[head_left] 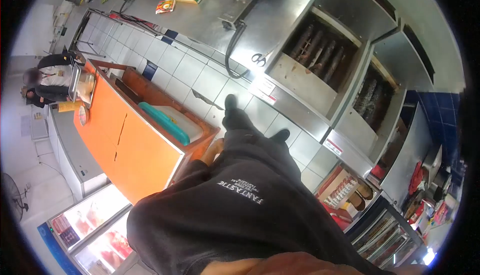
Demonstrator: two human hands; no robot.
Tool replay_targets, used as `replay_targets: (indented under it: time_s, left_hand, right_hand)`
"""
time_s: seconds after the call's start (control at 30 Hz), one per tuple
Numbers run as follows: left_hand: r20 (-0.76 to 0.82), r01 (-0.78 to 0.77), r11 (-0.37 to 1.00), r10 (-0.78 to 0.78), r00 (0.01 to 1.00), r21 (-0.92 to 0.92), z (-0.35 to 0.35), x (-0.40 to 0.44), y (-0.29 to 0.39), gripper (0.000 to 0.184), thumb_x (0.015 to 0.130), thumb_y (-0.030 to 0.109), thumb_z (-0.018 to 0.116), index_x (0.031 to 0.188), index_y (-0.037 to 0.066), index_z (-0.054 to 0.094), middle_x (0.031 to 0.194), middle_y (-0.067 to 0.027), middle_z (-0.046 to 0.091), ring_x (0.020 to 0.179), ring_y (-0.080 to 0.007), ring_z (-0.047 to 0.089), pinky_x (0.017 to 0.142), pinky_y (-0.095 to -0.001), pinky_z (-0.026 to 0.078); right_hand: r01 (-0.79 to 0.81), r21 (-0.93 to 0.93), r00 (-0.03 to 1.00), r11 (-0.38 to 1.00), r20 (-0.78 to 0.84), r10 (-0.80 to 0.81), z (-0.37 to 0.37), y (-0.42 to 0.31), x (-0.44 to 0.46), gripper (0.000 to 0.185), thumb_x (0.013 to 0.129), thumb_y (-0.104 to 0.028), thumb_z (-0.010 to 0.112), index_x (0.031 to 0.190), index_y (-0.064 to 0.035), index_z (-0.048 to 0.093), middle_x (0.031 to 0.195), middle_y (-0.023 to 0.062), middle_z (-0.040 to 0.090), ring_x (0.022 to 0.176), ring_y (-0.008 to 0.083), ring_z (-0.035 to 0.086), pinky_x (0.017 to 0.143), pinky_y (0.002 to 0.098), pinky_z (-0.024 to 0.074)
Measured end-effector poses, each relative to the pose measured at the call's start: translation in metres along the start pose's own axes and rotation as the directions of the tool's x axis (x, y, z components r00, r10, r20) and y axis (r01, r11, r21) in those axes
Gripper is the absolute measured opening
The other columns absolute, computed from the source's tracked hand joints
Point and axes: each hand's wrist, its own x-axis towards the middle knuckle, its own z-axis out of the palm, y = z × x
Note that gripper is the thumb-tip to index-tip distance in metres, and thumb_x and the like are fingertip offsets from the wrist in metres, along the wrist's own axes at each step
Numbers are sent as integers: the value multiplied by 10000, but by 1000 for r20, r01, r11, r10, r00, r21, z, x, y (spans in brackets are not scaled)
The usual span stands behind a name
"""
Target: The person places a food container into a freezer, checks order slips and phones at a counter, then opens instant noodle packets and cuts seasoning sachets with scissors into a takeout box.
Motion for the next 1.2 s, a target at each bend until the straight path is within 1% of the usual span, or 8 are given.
replay_targets:
  time_s: [0.17, 0.3, 0.47, 0.53, 0.6, 0.9, 1.1, 1.2]
  left_hand:
    - [82, -45, 998, 41, 996, 42, -55, -3, -62, 529, 893, 349, 696, 1278, -14, 695, 1236, -287, 709, 1187, -434, 676, 965, -474, 555]
    - [-328, -67, 981, 3, 945, -183, -98, 17, -140, 556, 905, 339, 716, 1327, -14, 638, 1262, -297, 698, 1213, -453, 664, 993, -482, 535]
    - [-301, -91, 976, 28, 953, -198, -201, -10, -212, 400, 987, 213, 673, 1329, 14, 620, 1109, -218, 751, 1053, -379, 737, 896, -450, 573]
    - [-191, -66, 525, -188, 963, -849, -243, -23, -214, 322, 1029, 190, 628, 1318, 48, 624, 1126, -131, 738, 996, -264, 746, 780, -397, 592]
    - [-156, -64, 422, -188, 970, -904, -272, -21, -235, 317, 1040, 189, 618, 1328, 56, 610, 1206, -90, 718, 979, -198, 741, 719, -350, 588]
    - [-420, -315, 389, -223, 880, -866, -376, 16, -300, 359, 1038, 247, 658, 1333, 45, 623, 1098, -71, 706, 968, -190, 728, 788, -334, 569]
    - [-489, -226, 693, -206, 848, -684, -436, 38, -359, 247, 1054, 155, 618, 1261, 28, 661, 1099, -119, 752, 960, -228, 714, 839, -365, 570]
    - [-288, -88, 481, -360, 888, -872, -474, 49, -382, 235, 1074, 173, 606, 1236, 12, 659, 1115, -123, 750, 995, -232, 705, 875, -368, 560]
  right_hand:
    - [131, -71, 867, 989, -475, -149, -96, -108, -23, 155, 1008, -147, 656, 1043, -51, 774, 1085, 89, 757, 944, 213, 720, 878, 371, 583]
    - [561, 89, 628, 823, -693, -354, -117, -338, -135, 155, 1012, -129, 647, 1021, -50, 780, 1081, 89, 757, 944, 213, 718, 879, 374, 582]
    - [278, 863, 884, 422, -58, -464, 15, -672, -372, 215, 1074, -136, 612, 1198, -4, 727, 1042, 109, 729, 927, 172, 730, 836, 313, 586]
    - [-12, 971, 746, 237, 166, -644, 49, -788, -446, 174, 1043, -103, 637, 1172, -21, 719, 966, 51, 709, 882, 135, 685, 791, 274, 541]
    - [-74, 985, 542, 154, 169, -823, 93, -887, -490, 205, 1058, -164, 634, 1213, -51, 707, 996, 41, 716, 895, 114, 668, 757, 274, 531]
    - [-202, 825, 548, 529, 542, -637, 205, -1212, -507, 481, 1012, -416, 673, 1308, -39, 636, 1132, 90, 708, 969, 174, 682, 742, 365, 590]
    - [-149, 784, 722, 603, 503, -476, 239, -1264, -515, 399, 1003, -300, 622, 1249, 14, 620, 1043, 171, 713, 730, 215, 699, 616, 365, 592]
    - [-50, 834, 774, 550, 381, -506, 301, -1243, -511, 336, 1007, -246, 575, 1208, 22, 607, 944, 170, 715, 659, 212, 690, 558, 346, 568]
